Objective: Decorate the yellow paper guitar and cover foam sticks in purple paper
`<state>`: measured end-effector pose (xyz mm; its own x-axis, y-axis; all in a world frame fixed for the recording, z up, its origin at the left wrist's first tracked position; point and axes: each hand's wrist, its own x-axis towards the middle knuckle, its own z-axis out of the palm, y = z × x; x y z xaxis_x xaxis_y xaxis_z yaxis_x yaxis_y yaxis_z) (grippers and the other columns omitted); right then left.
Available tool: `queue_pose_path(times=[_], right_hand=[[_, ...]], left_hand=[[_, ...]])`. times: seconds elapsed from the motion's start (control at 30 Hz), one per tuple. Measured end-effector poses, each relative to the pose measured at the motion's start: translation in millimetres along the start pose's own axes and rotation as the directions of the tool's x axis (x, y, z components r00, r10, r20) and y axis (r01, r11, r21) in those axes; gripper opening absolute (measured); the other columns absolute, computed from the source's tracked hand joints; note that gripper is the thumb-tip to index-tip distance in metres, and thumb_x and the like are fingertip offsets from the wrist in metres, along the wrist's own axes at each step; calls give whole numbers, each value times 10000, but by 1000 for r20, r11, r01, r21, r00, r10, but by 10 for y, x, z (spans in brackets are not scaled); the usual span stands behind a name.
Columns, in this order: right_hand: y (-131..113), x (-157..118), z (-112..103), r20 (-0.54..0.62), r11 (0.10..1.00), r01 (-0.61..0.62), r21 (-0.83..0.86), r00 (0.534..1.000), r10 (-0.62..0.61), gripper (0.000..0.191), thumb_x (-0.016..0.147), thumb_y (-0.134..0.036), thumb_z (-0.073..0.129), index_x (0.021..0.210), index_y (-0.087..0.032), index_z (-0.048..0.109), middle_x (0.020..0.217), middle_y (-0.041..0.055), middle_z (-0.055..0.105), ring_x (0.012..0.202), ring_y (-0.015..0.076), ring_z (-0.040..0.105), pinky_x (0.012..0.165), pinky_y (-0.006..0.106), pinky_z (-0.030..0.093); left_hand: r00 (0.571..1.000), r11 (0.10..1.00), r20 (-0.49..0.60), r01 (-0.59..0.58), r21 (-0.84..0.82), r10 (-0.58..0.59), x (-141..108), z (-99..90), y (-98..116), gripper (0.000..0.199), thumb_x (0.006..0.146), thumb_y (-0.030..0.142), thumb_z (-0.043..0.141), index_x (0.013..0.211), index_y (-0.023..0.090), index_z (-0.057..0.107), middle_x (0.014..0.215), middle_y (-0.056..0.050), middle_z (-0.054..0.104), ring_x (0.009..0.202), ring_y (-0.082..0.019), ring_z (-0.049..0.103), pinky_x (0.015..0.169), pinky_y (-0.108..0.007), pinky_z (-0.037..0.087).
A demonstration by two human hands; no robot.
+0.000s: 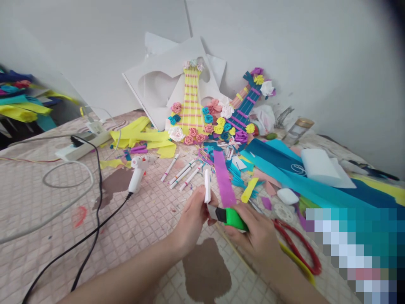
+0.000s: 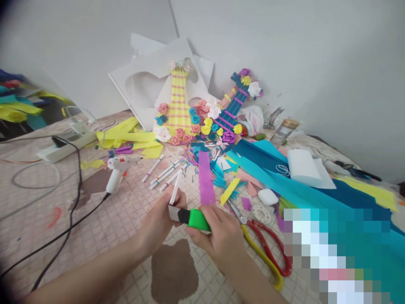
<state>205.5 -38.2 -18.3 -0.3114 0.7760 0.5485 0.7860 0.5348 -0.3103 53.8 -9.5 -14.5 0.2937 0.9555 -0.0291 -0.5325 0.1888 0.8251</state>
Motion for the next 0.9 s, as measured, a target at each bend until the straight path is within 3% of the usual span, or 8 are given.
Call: queue_pose_path(times=[0.37,0.9], right_hand=[[-3,23,-24,-103,997,28,-69,994,-35,434,863,-534,417,732,-152,573,575,26,580,516,150,563,473,253,375],[-13,22,-42,-175,986,79,-147,979,-105,336,784,-487,585,742,-153,580,543,18,574,503,153,542,487,270,390]], left_hand=[[995,1000,102,-6,4,6,-32,10,-21,363,930,317,291,625,171,424,580,31,397,513,-89,356,480,-218,311],[997,972,66,-53,231,38,-15,-38,-46,392,908,467,325,646,182,392,582,42,364,512,-93,326,513,-247,289]])
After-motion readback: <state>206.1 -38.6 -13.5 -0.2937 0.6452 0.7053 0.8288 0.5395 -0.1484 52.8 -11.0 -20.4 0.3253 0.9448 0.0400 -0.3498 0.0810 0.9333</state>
